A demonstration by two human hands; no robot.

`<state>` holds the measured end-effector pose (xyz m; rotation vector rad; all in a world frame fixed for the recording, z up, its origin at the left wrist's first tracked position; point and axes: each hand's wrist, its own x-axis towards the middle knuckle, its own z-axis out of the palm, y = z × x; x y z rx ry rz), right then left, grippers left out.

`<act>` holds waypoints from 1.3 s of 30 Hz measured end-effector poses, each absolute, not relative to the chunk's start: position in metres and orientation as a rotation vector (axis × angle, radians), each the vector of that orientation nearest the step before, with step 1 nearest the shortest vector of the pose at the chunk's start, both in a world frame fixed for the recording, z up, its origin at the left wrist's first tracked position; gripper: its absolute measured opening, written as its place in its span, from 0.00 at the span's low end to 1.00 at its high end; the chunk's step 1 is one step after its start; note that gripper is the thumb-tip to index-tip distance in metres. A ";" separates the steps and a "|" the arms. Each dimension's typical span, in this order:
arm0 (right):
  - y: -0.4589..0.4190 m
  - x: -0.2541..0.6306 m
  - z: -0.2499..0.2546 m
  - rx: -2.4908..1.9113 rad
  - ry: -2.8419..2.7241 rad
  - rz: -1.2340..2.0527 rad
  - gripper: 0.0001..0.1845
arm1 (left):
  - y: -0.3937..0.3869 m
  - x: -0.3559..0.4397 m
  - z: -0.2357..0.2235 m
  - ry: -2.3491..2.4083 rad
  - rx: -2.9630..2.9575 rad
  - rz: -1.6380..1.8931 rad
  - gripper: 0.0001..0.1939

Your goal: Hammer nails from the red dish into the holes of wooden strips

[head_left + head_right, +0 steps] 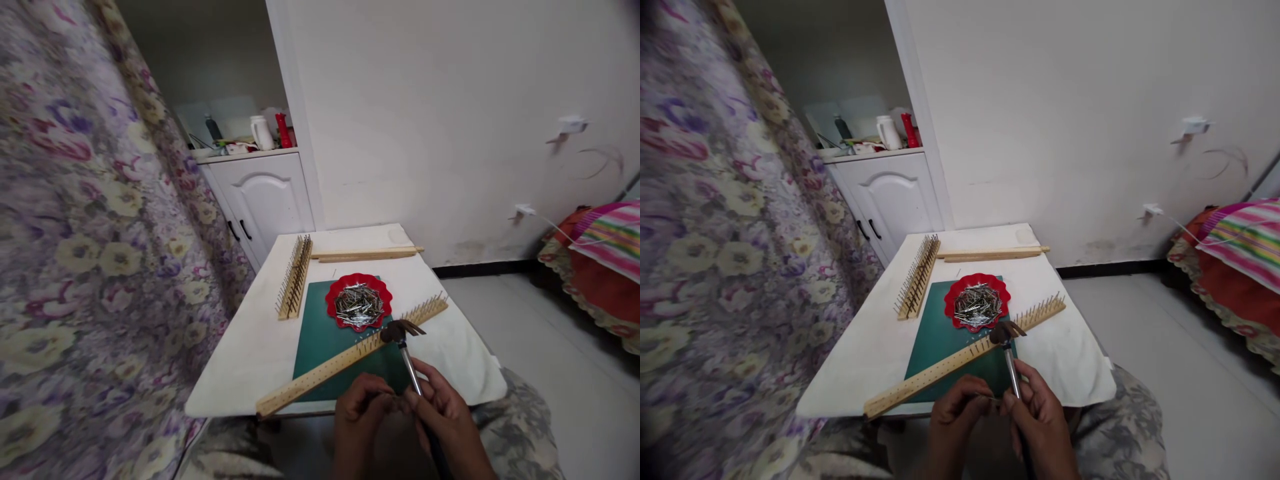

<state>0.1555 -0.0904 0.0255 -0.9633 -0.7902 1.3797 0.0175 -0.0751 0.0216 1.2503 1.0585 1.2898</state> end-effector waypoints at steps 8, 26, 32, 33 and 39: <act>-0.090 0.160 0.025 -1.039 -0.838 1.362 0.26 | -0.073 -0.003 0.034 1.356 1.609 1.144 0.10; -0.091 0.156 0.022 -1.090 -0.816 1.347 0.27 | -0.007 -0.031 0.011 1.622 1.817 1.089 0.13; -0.091 0.156 0.020 -1.079 -0.838 1.373 0.27 | -0.008 -0.030 0.009 1.655 1.846 1.056 0.12; -0.091 0.156 0.021 -1.075 -0.844 1.384 0.27 | -0.007 -0.029 0.008 1.661 1.855 1.050 0.12; -0.089 0.155 0.025 -1.108 -0.926 1.377 0.25 | -0.006 -0.028 0.008 1.699 1.909 0.989 0.13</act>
